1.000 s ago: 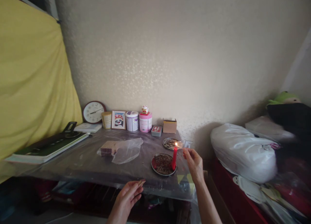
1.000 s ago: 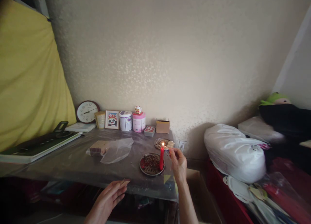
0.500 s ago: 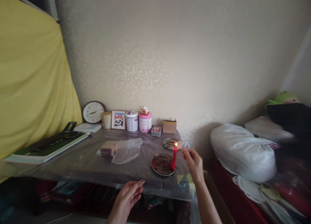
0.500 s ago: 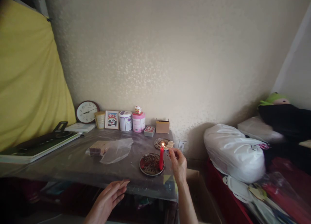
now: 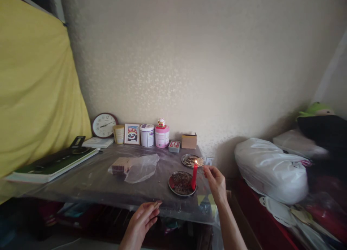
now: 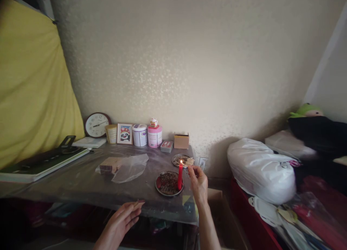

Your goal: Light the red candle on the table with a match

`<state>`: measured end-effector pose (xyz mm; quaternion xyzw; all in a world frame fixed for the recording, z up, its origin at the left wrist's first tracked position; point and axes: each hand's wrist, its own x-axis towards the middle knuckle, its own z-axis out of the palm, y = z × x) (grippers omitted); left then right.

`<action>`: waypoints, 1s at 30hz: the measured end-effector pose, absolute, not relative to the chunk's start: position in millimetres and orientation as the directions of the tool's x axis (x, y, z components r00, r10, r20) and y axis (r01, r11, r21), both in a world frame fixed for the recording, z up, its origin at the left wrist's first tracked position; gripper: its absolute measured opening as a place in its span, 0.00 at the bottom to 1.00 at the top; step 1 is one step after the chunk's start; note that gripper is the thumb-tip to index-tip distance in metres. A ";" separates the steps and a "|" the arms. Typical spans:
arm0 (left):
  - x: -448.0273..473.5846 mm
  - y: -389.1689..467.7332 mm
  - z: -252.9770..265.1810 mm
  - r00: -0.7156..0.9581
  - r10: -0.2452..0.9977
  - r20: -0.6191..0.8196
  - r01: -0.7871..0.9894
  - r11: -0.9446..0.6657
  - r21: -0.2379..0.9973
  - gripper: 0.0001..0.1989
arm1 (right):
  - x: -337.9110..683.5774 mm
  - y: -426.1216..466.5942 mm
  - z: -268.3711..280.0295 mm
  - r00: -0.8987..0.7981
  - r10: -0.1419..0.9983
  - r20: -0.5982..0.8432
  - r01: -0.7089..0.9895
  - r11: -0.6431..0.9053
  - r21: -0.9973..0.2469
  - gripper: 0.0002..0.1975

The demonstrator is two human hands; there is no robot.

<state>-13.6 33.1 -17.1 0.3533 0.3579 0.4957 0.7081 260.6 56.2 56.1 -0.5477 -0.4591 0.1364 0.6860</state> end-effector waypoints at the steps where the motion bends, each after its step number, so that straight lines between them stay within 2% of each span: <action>1: -13.5 33.0 -16.8 0.250 0.955 -0.159 -0.453 0.261 0.852 0.21 | 260.3 55.7 56.5 0.540 0.692 0.479 0.315 0.362 -0.878 0.16; 22: -13.5 34.2 -19.4 0.243 0.957 -0.160 -0.458 0.258 0.851 0.21 | 260.1 51.5 60.2 0.552 0.703 0.447 0.288 0.343 -0.894 0.15; 30: -13.2 37.0 -21.5 0.234 0.955 -0.185 -0.459 0.276 0.844 0.21 | 258.4 48.2 64.9 0.559 0.717 0.416 0.183 0.383 -0.905 0.13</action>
